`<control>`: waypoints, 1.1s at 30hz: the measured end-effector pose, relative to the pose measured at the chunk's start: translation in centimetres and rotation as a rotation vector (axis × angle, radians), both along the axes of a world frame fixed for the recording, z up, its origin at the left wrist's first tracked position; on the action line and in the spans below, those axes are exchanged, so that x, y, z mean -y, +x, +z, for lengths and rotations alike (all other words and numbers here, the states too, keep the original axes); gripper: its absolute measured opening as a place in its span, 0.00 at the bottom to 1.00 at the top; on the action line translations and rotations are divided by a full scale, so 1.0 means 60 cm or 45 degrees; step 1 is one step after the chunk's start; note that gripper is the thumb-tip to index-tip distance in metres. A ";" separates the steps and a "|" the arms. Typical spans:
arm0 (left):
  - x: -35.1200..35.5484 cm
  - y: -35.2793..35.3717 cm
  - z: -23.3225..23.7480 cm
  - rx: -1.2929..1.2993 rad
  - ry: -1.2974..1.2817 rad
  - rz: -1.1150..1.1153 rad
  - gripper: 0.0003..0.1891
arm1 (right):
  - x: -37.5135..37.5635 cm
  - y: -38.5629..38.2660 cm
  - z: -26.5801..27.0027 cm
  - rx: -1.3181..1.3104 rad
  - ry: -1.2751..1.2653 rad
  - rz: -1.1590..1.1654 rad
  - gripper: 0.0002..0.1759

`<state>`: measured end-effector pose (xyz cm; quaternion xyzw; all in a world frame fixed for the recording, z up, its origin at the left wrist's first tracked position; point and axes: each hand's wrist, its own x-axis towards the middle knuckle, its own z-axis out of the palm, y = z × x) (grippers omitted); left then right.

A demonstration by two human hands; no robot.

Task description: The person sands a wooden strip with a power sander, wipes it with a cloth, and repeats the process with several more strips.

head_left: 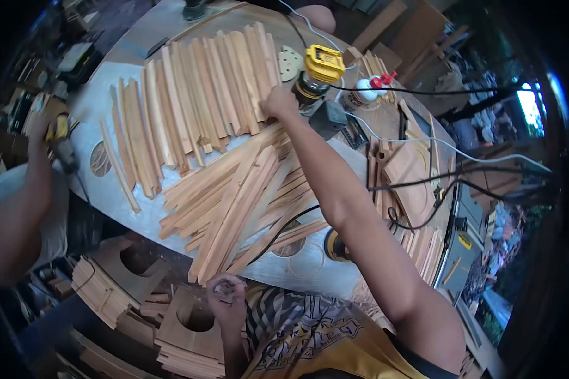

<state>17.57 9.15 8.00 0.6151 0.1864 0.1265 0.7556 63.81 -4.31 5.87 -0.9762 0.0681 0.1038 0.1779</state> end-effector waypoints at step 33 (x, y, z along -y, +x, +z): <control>0.311 -0.323 -0.064 -0.250 0.119 -0.560 0.21 | 0.399 -0.950 0.047 -0.447 0.927 1.081 0.09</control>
